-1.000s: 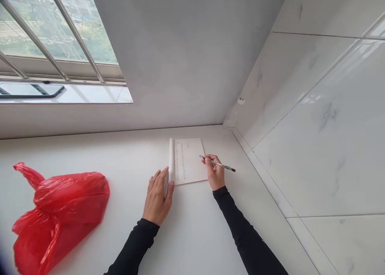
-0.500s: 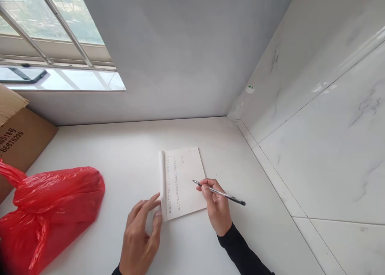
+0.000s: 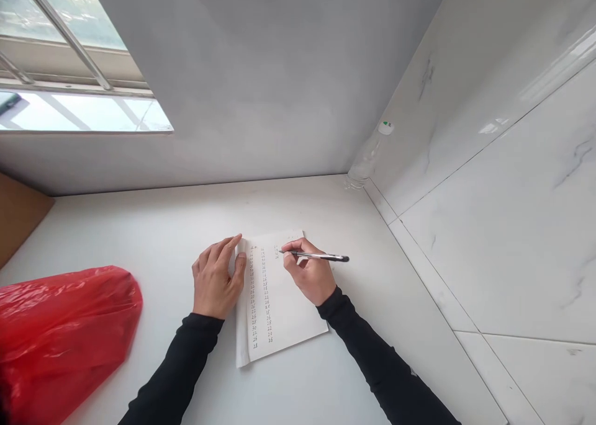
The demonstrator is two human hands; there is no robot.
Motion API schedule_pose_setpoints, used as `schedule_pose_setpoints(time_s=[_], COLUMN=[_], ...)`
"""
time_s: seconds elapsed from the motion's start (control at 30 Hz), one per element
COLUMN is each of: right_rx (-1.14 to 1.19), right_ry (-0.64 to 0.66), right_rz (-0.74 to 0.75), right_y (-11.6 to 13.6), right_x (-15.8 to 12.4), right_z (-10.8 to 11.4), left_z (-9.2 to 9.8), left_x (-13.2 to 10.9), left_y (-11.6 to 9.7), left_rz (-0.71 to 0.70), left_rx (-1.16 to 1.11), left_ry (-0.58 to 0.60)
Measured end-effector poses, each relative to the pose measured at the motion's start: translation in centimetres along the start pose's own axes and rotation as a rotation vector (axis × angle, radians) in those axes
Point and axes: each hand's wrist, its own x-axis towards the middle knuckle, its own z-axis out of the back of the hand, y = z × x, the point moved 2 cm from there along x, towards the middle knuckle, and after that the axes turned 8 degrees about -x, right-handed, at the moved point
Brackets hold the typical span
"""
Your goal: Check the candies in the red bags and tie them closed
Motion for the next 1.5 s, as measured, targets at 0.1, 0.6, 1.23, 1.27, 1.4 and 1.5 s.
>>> schedule_pose_setpoints(time_s=[0.1,0.6,1.23,1.27,1.4,1.5], right_rx=[-0.02,-0.102,-0.115,-0.112,-0.112,-0.111], right_ry=[0.001,-0.005,0.003,0.002,0.007,0.014], right_rz=[-0.004,0.049,0.051,0.049,0.054,0.058], right_y=[-0.7,-1.2,-1.0,-1.0,-0.9,-0.9], right_x=[0.5,0.4,0.5,0.5,0.6,0.6], right_z=[-0.5,-0.6,-0.6,-0.6,-0.6,-0.6], left_z=[-0.2,0.0,-0.2,-0.2,-0.2,-0.2], left_x=[-0.1,0.2,0.3,0.3,0.4,0.4], left_y=[0.0,-0.9,-1.1,-1.1,-0.9,-0.8], left_rz=[-0.006,0.027,0.034,0.035,0.025,0.017], left_rx=[0.031,0.072,0.071,0.073,0.076,0.078], left_ry=[0.018,0.055,0.068,0.071,0.068,0.064])
